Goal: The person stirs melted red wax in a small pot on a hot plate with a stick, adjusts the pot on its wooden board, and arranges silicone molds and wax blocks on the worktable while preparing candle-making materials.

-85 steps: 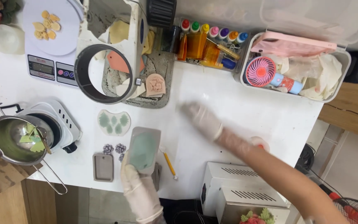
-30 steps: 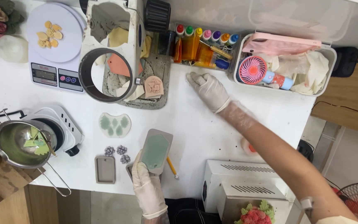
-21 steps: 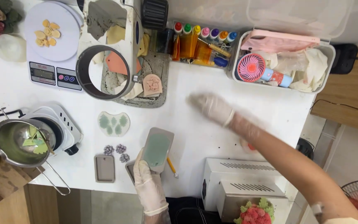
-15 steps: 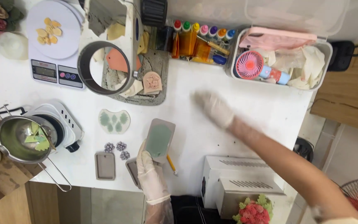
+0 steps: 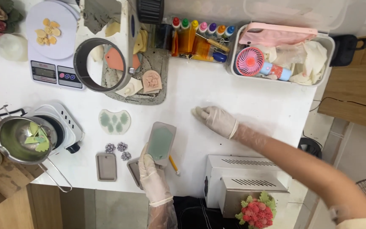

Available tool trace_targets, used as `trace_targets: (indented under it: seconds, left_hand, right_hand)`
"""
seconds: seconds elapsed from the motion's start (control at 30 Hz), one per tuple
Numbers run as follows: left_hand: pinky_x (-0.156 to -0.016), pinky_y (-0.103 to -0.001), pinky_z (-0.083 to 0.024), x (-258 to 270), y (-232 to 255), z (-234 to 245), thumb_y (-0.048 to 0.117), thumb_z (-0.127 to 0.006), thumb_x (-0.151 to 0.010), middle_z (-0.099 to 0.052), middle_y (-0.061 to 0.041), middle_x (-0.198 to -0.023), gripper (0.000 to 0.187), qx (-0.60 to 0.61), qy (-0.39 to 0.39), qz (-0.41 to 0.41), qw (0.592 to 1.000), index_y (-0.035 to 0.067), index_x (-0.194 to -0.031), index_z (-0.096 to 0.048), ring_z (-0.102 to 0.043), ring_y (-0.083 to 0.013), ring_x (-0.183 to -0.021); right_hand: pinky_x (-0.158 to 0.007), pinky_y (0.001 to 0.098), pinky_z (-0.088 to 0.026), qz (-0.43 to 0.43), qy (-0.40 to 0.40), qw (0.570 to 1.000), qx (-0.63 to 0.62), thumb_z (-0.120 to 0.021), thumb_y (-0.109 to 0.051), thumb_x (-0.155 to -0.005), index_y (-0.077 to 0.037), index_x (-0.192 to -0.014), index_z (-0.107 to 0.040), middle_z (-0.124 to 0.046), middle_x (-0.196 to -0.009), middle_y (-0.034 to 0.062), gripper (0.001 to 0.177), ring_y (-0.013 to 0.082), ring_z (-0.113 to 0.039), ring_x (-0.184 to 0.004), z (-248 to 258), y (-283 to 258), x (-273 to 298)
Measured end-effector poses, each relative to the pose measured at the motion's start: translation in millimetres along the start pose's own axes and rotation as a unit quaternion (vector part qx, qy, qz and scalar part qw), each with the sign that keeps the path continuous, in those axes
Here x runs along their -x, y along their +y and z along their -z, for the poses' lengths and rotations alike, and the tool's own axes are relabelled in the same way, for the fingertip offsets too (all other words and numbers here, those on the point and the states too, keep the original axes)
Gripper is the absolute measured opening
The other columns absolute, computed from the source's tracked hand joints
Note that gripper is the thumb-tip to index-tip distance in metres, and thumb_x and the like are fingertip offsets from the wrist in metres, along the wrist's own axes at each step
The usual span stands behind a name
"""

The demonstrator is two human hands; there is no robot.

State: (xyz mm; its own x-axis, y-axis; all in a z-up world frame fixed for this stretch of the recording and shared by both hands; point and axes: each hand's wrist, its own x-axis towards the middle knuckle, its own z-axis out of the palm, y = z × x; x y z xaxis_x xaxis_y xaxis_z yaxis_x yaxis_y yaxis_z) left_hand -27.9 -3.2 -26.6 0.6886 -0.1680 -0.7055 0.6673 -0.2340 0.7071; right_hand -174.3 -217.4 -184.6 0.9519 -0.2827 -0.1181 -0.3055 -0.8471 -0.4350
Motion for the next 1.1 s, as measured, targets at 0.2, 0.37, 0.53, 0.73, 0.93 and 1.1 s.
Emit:
trace_targets:
  seconds: [0.2, 0.37, 0.53, 0.73, 0.93, 1.1]
  left_hand:
    - [-0.095, -0.036, -0.051, 2.4, -5.5, -0.8, 0.02, -0.035, -0.109, -0.065, -0.011, -0.133, 0.043, -0.018, -0.013, -0.009, 1.0, 0.004, -0.141, -0.057, -0.062, -0.0205, -0.116]
    - [-0.086, -0.032, -0.048, 1.7, -4.0, -1.7, 0.016, -0.038, -0.111, -0.066, -0.012, -0.128, 0.041, -0.034, -0.024, -0.033, 0.999, 0.003, -0.143, -0.059, -0.058, -0.0174, -0.102]
    - [-0.083, -0.033, -0.047, -6.3, -8.1, -8.1, 0.02, -0.039, -0.108, -0.065, -0.011, -0.124, 0.044, -0.056, -0.016, 0.009, 0.998, 0.003, -0.144, -0.059, -0.057, -0.0147, -0.095]
    - [-0.081, -0.026, -0.053, -43.9, -19.1, -82.5, 0.028, -0.044, -0.104, -0.067, -0.001, -0.118, 0.045, -0.108, -0.048, 0.017, 0.993, 0.009, -0.144, -0.055, -0.063, -0.011, -0.092]
    - [-0.072, -0.027, -0.053, -95.5, -62.7, -140.0, 0.026, -0.049, -0.106, -0.07, -0.008, -0.11, 0.04, -0.048, -0.032, -0.024, 0.998, 0.005, -0.138, -0.061, -0.063, -0.0137, -0.083]
    - [-0.078, -0.026, -0.056, -107.0, -63.2, -153.9, 0.02, -0.053, -0.103, -0.068, -0.008, -0.116, 0.037, 0.016, -0.015, -0.022, 1.0, 0.005, -0.136, -0.058, -0.065, -0.0147, -0.09]
  right_hand:
    - [-0.076, 0.0403, -0.056, 0.063, 0.038, 0.997, 0.009, -0.059, -0.01, -0.095, -0.007, -0.133, -0.059, -0.067, -0.107, 0.011, 0.039, 0.0279, -0.066, -0.085, 23.1, 9.0, -29.0]
    - [-0.076, 0.0406, -0.057, 0.011, -0.025, 1.0, -0.008, -0.06, -0.008, -0.094, -0.007, -0.137, -0.06, -0.067, -0.101, 0.0103, 0.043, 0.0278, -0.066, -0.083, 3.7, -3.5, 14.3]
    - [-0.076, 0.0413, -0.058, 0.162, 0.106, 0.981, 0.014, -0.058, -0.006, -0.081, -0.005, -0.134, -0.059, -0.069, -0.105, 0.0136, 0.053, 0.0292, -0.069, -0.089, 21.1, 22.7, 2.4]
    - [-0.073, 0.0418, -0.055, -0.064, 0.124, 0.987, 0.085, -0.061, -0.007, -0.088, -0.002, -0.129, -0.063, -0.069, -0.1, 0.0136, 0.042, 0.0317, -0.066, -0.084, 47.5, 15.6, 1.1]
    - [-0.079, 0.0453, -0.054, 0.009, 0.05, 0.996, -0.068, -0.061, -0.015, -0.095, -0.005, -0.118, -0.064, -0.067, -0.096, 0.0113, 0.024, 0.0315, -0.065, -0.087, 27.9, 55.6, 32.0]
    - [-0.08, 0.0429, -0.054, -0.09, 0.099, 0.989, 0.058, -0.059, -0.014, -0.095, -0.009, -0.124, -0.066, -0.067, -0.1, 0.0121, 0.03, 0.0326, -0.065, -0.092, 59.4, 45.8, 13.3]
